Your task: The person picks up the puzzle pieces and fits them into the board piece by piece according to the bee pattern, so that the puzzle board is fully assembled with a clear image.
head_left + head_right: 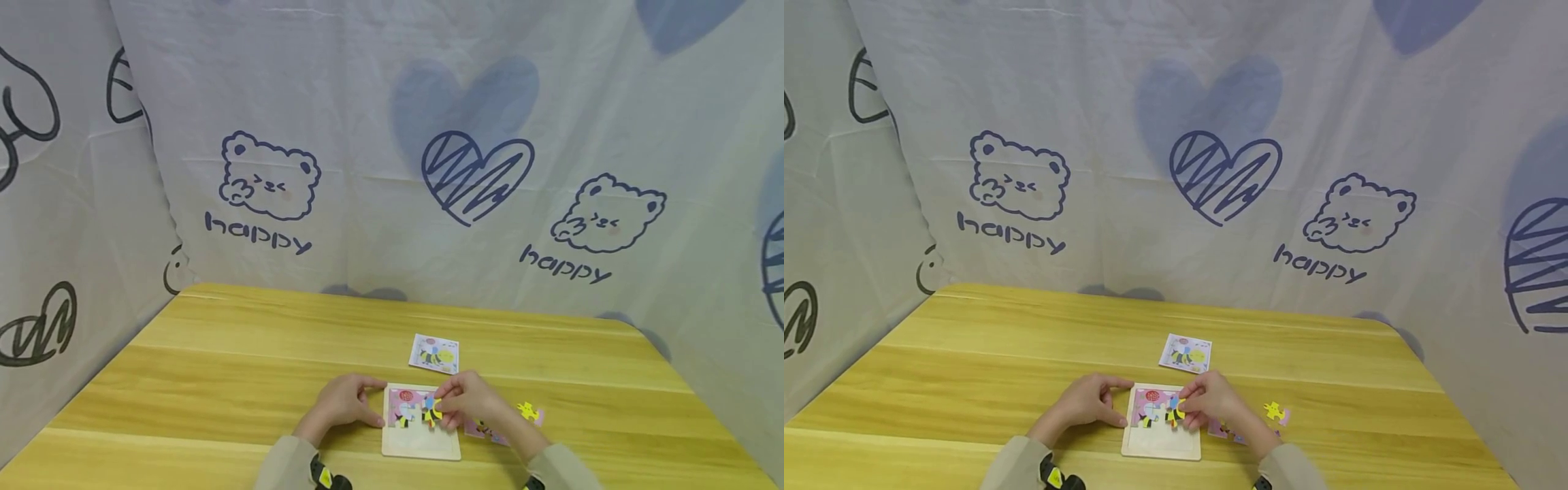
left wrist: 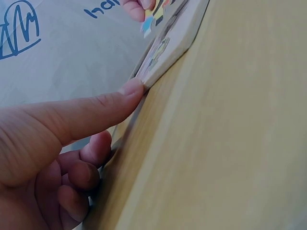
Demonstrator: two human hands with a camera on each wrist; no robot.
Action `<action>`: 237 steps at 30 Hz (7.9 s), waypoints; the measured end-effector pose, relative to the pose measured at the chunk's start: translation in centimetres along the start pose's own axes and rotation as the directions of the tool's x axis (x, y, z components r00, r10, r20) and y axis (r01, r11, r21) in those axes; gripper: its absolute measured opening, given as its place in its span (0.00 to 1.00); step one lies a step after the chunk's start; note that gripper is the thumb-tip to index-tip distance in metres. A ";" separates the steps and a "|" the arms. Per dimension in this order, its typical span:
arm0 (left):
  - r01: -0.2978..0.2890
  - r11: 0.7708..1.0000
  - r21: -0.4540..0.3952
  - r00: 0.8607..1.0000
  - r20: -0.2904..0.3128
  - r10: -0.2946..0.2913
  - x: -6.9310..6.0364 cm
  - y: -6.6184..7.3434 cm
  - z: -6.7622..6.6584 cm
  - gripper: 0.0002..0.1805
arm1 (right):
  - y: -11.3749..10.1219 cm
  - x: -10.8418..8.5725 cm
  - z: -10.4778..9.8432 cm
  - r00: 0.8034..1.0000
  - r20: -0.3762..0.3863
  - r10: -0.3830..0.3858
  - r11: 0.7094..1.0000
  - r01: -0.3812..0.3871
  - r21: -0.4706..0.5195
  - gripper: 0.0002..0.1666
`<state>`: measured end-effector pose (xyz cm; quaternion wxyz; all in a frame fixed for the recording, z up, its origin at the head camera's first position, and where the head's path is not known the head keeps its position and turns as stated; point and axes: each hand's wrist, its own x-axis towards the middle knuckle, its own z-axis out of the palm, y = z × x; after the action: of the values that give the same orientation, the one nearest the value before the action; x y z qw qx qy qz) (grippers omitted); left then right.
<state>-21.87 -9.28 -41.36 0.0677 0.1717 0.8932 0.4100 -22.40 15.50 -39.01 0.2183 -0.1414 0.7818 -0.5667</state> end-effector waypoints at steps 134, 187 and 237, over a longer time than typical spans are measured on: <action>0.004 1.000 -0.007 1.000 -0.002 -0.004 -0.2 0.3 -0.1 0.31 | 1.8 -5.0 -6.6 0.975 -0.131 -0.179 0.959 0.143 -0.244 0.15; 0.008 1.000 -0.013 1.000 -0.001 -0.008 -0.2 0.2 -0.1 0.31 | 5.1 -7.7 -11.5 0.971 -0.216 -0.102 0.900 -0.002 -0.436 0.14; 0.001 1.000 -0.010 1.000 0.003 -0.001 -0.1 0.1 -0.1 0.32 | 3.5 -6.3 -9.9 0.985 -0.170 -0.014 0.999 0.006 -0.043 0.16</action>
<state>-21.78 -9.30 -41.22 0.0702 0.1717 0.8911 0.4141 -21.80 27.75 -38.57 0.1447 -0.1009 0.8088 -0.5611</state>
